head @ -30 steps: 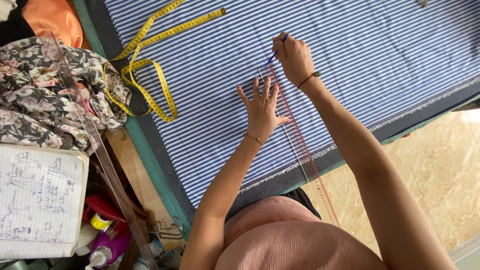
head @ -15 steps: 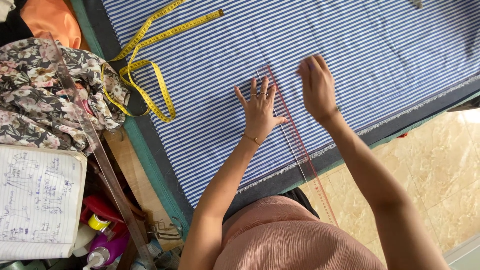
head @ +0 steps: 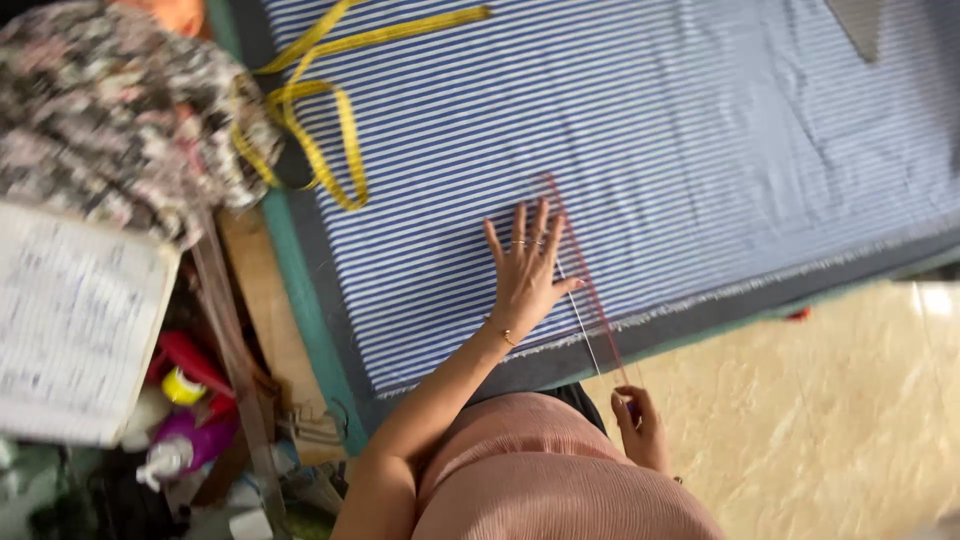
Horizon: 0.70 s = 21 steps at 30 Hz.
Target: Measuring and marking a blue striped fabric with a ruler and a pen on a workbench.
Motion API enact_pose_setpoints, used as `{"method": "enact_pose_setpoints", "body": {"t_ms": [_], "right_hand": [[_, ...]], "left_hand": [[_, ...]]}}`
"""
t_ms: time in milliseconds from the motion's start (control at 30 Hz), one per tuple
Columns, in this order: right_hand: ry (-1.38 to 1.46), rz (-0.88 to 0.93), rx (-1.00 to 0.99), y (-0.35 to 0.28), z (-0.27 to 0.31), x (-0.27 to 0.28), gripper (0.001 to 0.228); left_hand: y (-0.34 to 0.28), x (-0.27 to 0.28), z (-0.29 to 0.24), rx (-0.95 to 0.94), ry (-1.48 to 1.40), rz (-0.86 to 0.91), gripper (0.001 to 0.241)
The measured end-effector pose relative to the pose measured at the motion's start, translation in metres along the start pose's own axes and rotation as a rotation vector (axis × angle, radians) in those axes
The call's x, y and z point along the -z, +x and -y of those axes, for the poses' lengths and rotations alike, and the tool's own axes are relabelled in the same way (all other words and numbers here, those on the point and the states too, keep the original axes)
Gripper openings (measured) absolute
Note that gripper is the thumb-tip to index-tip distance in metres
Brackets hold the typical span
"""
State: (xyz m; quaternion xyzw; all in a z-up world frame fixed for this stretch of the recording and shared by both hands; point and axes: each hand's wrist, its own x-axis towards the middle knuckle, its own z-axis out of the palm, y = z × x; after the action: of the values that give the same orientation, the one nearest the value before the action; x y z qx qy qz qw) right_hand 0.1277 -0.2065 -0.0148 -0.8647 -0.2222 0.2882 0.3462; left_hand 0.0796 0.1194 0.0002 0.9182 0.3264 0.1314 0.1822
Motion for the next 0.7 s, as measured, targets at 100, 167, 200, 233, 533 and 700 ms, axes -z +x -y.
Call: {"method": "enact_pose_setpoints", "body": {"t_ms": [100, 167, 200, 233, 533, 700], "right_hand": [[0.050, 0.056, -0.081, 0.004, 0.009, -0.004, 0.021], [0.028, 0.054, -0.024, 0.012, 0.029, -0.002, 0.021], [0.117, 0.034, 0.058, 0.019, 0.040, -0.001, 0.021], [0.218, 0.010, 0.135, 0.025, 0.049, -0.002, 0.021], [0.291, 0.066, 0.652, 0.094, 0.182, 0.026, 0.015], [0.327, 0.185, 0.775, 0.105, 0.224, 0.037, 0.018]], "left_hand": [[-0.013, -0.001, -0.001, 0.056, -0.075, -0.070, 0.121], [-0.022, 0.006, -0.007, 0.136, -0.116, -0.110, 0.119], [-0.027, 0.011, -0.013, 0.166, -0.127, -0.105, 0.106], [-0.028, 0.015, -0.019, 0.185, -0.137, -0.101, 0.093], [-0.083, 0.071, -0.089, 0.153, -0.863, 0.073, 0.033], [-0.070, 0.108, -0.099, 0.182, -1.047, -0.262, 0.028]]}}
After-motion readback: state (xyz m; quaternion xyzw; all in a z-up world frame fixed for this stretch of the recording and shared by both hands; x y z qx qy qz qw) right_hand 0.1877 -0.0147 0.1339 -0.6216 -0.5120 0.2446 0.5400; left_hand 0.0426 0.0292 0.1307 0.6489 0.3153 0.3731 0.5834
